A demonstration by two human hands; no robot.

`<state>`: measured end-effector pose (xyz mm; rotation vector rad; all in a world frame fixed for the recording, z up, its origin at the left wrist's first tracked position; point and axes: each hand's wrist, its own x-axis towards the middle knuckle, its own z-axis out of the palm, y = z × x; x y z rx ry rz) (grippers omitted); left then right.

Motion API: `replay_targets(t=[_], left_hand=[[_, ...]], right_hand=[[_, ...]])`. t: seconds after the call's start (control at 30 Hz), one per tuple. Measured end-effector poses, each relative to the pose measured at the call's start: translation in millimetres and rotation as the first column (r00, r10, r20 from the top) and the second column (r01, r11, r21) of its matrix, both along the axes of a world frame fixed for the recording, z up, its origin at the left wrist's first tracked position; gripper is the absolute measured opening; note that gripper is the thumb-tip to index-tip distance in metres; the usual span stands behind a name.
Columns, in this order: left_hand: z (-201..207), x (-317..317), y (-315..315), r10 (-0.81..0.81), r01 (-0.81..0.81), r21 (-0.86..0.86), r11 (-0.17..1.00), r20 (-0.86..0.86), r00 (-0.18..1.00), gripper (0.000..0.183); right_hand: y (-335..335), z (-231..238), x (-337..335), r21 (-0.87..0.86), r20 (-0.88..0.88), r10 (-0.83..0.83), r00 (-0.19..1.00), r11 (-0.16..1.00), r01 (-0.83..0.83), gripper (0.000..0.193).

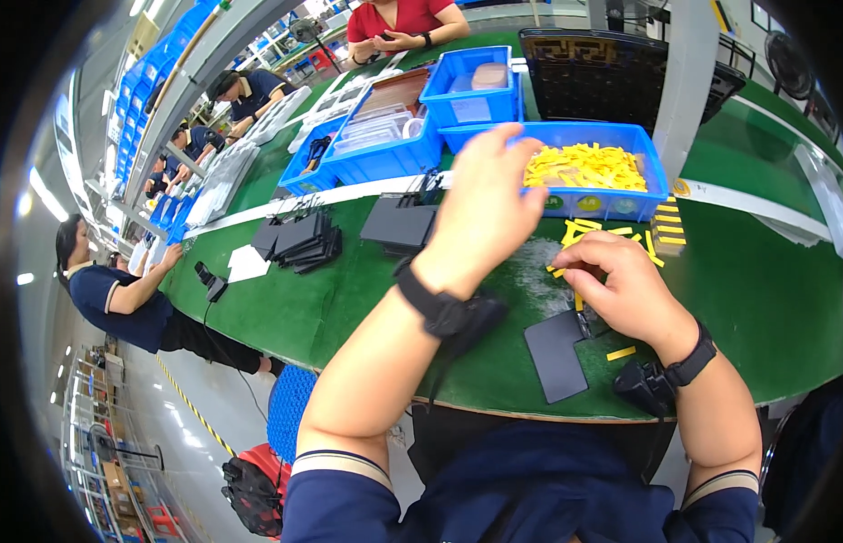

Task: Manually applying small yellow adhesive strips or markers to black electronic housings.

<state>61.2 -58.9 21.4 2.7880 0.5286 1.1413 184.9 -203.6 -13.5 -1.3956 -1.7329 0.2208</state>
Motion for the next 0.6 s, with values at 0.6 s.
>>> replay_targets(t=[0.6], left_hand=[[-60, -122, 81, 0.268, -0.025, -0.929, 0.370, 0.081, 0.960, 0.051]], right_hand=[[110, 2, -92, -0.456, -0.860, -0.324, 0.395, 0.836, -0.306, 0.053]])
